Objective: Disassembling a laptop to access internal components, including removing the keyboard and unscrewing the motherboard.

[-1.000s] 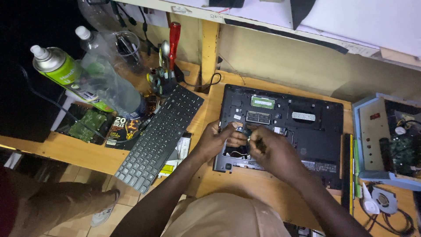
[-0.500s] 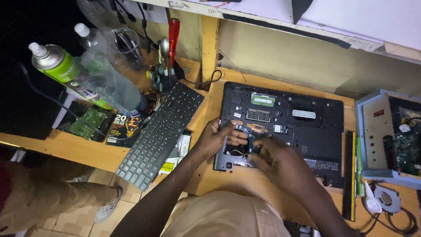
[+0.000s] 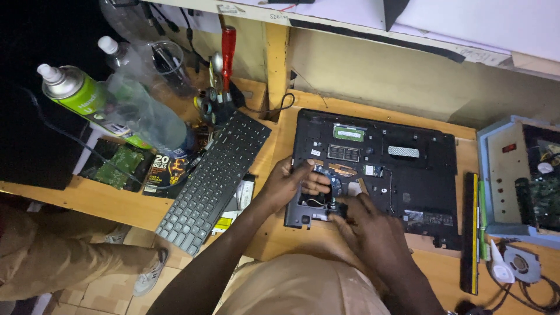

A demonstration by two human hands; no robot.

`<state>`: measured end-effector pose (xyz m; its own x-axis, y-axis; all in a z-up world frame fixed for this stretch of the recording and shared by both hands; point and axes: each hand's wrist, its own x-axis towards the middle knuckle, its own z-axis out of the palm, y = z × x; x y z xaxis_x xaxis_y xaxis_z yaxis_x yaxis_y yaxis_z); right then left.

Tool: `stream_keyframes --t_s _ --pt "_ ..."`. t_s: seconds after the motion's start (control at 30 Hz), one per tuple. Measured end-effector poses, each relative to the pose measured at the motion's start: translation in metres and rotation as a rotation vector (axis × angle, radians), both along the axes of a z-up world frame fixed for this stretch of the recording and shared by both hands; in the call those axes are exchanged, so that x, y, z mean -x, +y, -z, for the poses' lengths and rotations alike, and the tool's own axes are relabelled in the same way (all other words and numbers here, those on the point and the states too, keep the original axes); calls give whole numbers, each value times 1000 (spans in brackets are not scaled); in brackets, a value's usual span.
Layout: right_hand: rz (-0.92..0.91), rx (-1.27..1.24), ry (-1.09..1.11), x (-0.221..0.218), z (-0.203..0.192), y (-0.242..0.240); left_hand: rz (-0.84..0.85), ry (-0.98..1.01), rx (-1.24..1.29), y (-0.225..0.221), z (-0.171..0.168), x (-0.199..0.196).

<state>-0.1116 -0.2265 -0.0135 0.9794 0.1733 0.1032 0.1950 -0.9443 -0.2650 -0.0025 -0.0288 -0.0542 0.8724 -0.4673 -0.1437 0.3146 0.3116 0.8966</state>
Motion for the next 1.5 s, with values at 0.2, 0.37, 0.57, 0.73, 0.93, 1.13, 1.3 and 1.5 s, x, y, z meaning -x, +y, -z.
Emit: stream_keyframes --t_s 0.2,0.37,0.57,0.73,0.93,1.13,1.3,1.5 --pt "29 -249 -89 7 -5 7 -8 -34 -20 1 0 0" --pt "-18 -340 -78 18 5 6 -6 -62 -19 4 -5 1" --pt "163 -322 49 23 1 6 -28 -104 -42 3 -9 3" --pt "78 -388 -17 -3 -6 -4 -20 -134 -49 2 -10 5" --pt "43 -117 295 -28 -36 11 -29 -158 -7 2 -2 6" --pt "-55 34 370 -37 -75 31 -75 -140 81 -2 23 2" --pt "-120 132 363 -45 -64 30 -119 -138 60 -3 21 4" --pt "-159 137 185 -39 -10 19 -94 -67 50 -1 20 0"
